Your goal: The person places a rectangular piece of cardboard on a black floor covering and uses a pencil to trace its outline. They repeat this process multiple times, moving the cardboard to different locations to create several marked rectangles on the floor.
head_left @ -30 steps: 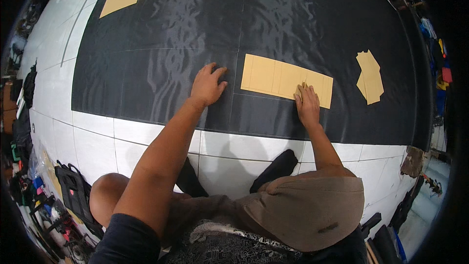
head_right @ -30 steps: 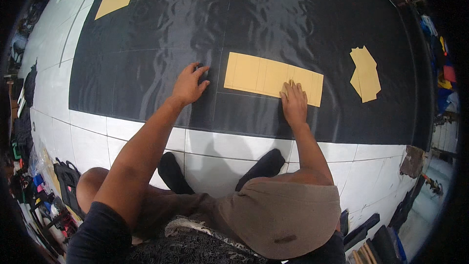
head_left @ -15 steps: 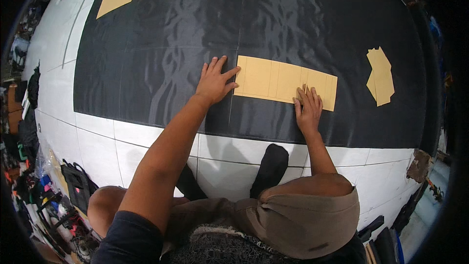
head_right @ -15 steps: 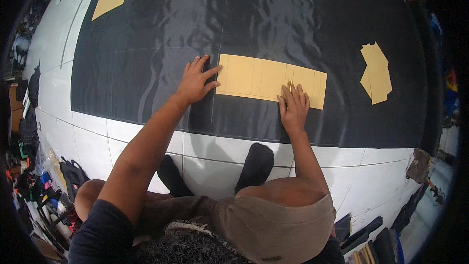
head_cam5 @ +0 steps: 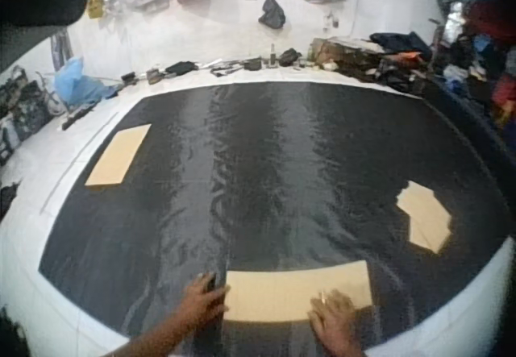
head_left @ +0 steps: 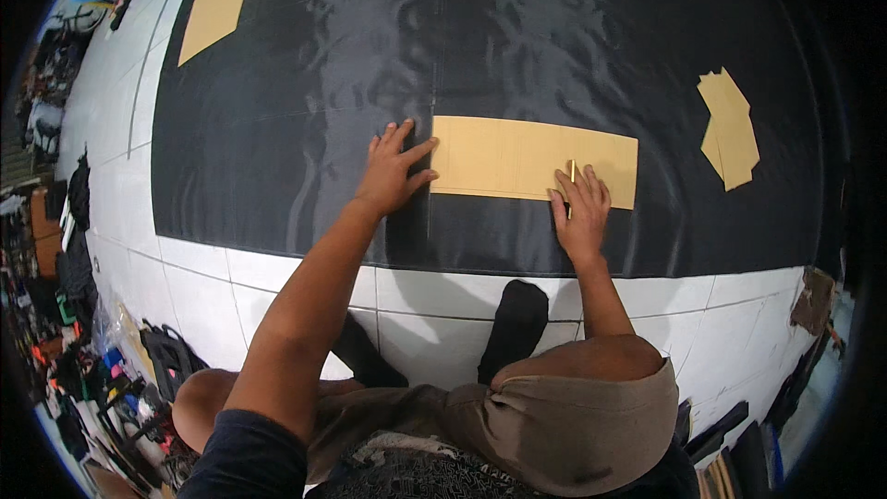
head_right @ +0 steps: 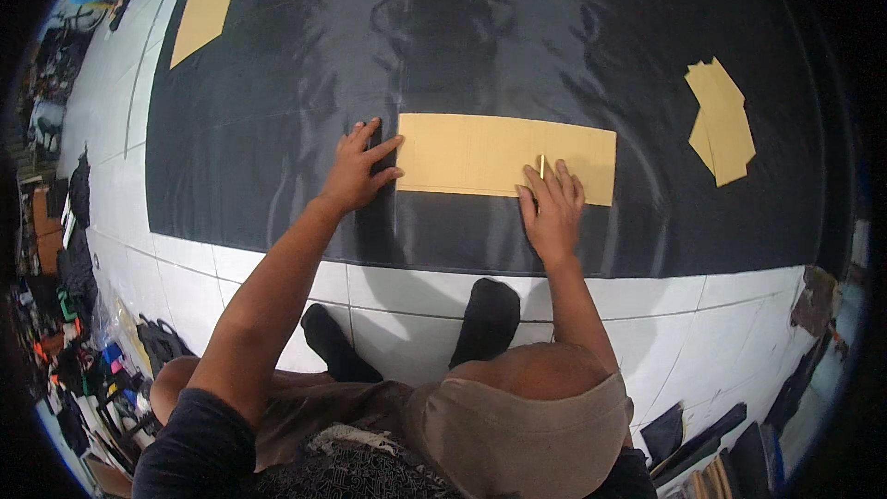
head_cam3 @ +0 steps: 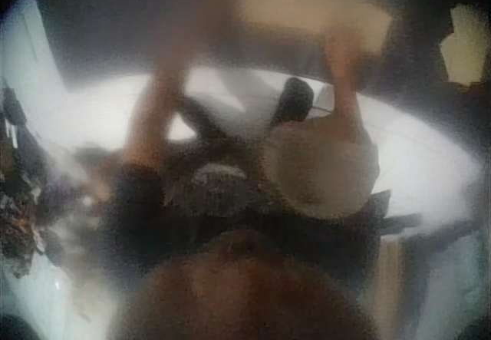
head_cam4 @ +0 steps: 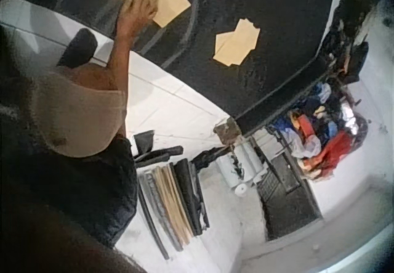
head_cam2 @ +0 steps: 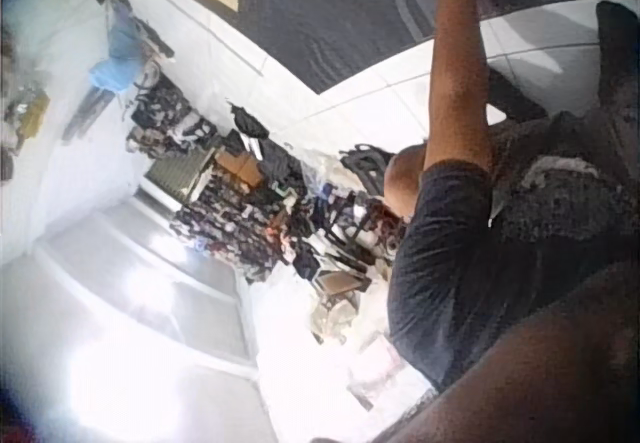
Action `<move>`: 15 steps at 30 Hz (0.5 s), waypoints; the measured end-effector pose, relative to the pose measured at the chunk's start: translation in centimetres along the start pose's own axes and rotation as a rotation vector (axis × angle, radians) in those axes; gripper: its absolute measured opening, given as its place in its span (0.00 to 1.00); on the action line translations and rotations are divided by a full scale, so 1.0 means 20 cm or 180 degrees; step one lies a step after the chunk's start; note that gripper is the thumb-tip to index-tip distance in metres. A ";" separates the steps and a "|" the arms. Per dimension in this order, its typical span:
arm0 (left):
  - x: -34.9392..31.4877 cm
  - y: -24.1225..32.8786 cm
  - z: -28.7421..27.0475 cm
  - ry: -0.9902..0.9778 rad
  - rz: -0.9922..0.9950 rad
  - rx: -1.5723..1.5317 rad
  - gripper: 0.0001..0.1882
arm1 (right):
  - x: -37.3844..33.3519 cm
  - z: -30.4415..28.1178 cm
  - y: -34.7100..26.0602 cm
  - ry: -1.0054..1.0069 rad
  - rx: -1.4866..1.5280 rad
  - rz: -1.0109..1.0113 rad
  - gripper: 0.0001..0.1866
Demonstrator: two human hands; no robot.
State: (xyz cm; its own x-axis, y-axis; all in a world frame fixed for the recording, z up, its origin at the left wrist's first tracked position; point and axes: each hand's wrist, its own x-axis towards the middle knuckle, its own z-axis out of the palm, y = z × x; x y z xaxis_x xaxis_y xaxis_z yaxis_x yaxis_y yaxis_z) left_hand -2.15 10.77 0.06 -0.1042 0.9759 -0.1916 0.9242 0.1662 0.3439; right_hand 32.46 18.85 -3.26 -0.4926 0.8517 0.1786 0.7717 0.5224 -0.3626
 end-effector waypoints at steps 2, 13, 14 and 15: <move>0.01 -0.02 0.01 0.0012 0.0102 -0.0072 0.32 | 0.00 -0.01 0.00 -0.0039 -0.0022 0.0019 0.19; 0.00 -0.01 0.01 -0.0015 0.0046 -0.0029 0.33 | 0.00 0.02 0.01 0.0113 0.0295 0.0034 0.22; 0.00 -0.01 0.02 -0.0023 0.0021 -0.0080 0.32 | 0.00 0.02 0.01 0.0073 0.0261 0.0060 0.22; -0.01 0.00 0.01 -0.0041 -0.0012 -0.0130 0.32 | -0.01 0.02 0.01 0.0024 0.0233 0.0089 0.22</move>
State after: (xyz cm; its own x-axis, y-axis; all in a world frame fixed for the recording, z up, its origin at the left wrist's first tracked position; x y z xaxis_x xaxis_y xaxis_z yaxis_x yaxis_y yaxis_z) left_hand -2.19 10.63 -0.05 -0.1027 0.9734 -0.2047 0.9079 0.1758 0.3804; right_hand 32.46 18.83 -3.77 -0.4682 0.8663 0.1742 0.7536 0.4943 -0.4333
